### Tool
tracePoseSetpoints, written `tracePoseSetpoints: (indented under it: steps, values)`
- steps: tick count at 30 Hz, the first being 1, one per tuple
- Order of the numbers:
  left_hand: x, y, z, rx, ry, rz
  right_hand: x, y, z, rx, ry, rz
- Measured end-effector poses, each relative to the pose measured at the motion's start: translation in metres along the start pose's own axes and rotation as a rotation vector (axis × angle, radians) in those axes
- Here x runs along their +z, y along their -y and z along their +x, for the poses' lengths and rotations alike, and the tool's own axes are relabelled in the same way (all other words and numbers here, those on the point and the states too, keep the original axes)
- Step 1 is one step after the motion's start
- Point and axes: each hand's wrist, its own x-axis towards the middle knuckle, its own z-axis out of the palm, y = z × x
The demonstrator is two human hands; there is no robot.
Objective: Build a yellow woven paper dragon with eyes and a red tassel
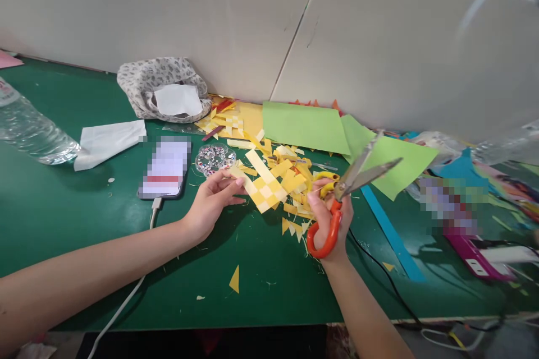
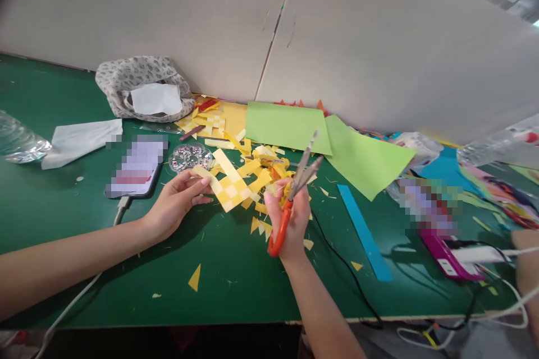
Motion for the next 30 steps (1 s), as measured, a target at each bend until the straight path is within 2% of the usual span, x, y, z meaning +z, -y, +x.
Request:
tracePoseSetpoints:
  steps: [3,5,8,11,15,23,30]
  values:
    - [0.002,-0.002,0.0,-0.009,-0.018,-0.012,-0.001,-0.001,-0.001,-0.023,-0.031,0.048]
    - [0.002,-0.002,0.0,-0.008,-0.025,-0.022,-0.001,-0.001,-0.001,-0.036,0.022,-0.02]
    - [0.002,-0.001,0.001,-0.005,-0.037,-0.022,0.003,0.001,-0.002,-0.085,0.156,-0.258]
    - [0.001,0.0,0.001,-0.006,-0.043,-0.009,0.009,0.006,-0.003,-0.212,0.263,-0.524]
    - [0.0,0.001,0.001,-0.01,-0.039,-0.011,0.015,0.007,-0.005,-0.281,0.383,-0.696]
    - [-0.001,0.002,0.001,-0.02,0.084,-0.019,0.016,0.001,-0.005,-0.265,0.413,-0.723]
    - [-0.002,0.005,0.001,-0.047,0.107,0.01,0.016,0.001,-0.006,-0.267,0.438,-0.659]
